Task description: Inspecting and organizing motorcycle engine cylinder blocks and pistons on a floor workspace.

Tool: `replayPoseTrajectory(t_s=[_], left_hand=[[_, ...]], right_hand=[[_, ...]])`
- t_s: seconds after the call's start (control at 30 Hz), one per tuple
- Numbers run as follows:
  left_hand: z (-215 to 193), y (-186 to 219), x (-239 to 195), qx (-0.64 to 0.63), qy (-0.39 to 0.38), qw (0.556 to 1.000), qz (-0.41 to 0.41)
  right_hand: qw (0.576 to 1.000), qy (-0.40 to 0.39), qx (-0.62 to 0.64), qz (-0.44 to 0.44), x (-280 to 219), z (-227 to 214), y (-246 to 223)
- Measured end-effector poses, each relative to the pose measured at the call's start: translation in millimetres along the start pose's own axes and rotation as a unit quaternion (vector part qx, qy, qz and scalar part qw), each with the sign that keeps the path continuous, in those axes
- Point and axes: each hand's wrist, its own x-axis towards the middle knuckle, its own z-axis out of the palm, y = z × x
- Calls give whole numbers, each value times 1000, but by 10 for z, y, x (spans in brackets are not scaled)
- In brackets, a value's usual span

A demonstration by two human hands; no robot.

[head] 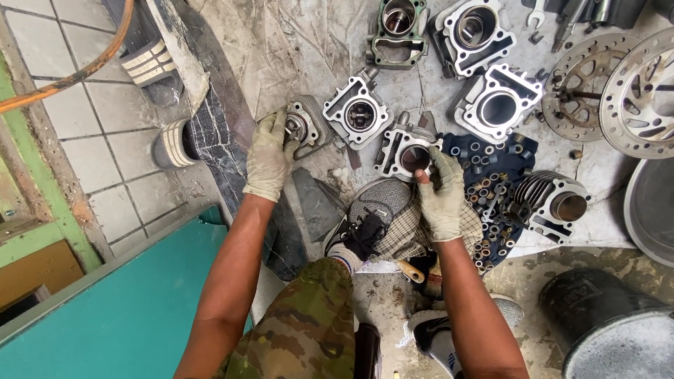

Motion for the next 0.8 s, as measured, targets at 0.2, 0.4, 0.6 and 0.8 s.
replayPoseTrajectory(t_s=[0.2, 0.4, 0.6, 0.8], left_hand=[[56, 190, -68, -7, 60, 995, -80], [92, 257, -63, 27, 77, 991, -109], [-40, -83, 31, -8, 23, 999, 27], [-225, -54, 67, 0, -14, 997, 76]], right_hand=[[1000, 2, -4, 3, 0, 52, 126], [1000, -7, -18, 15, 10, 39, 148], [999, -7, -21, 23, 23, 27, 124], [999, -7, -41, 15, 39, -13, -32]])
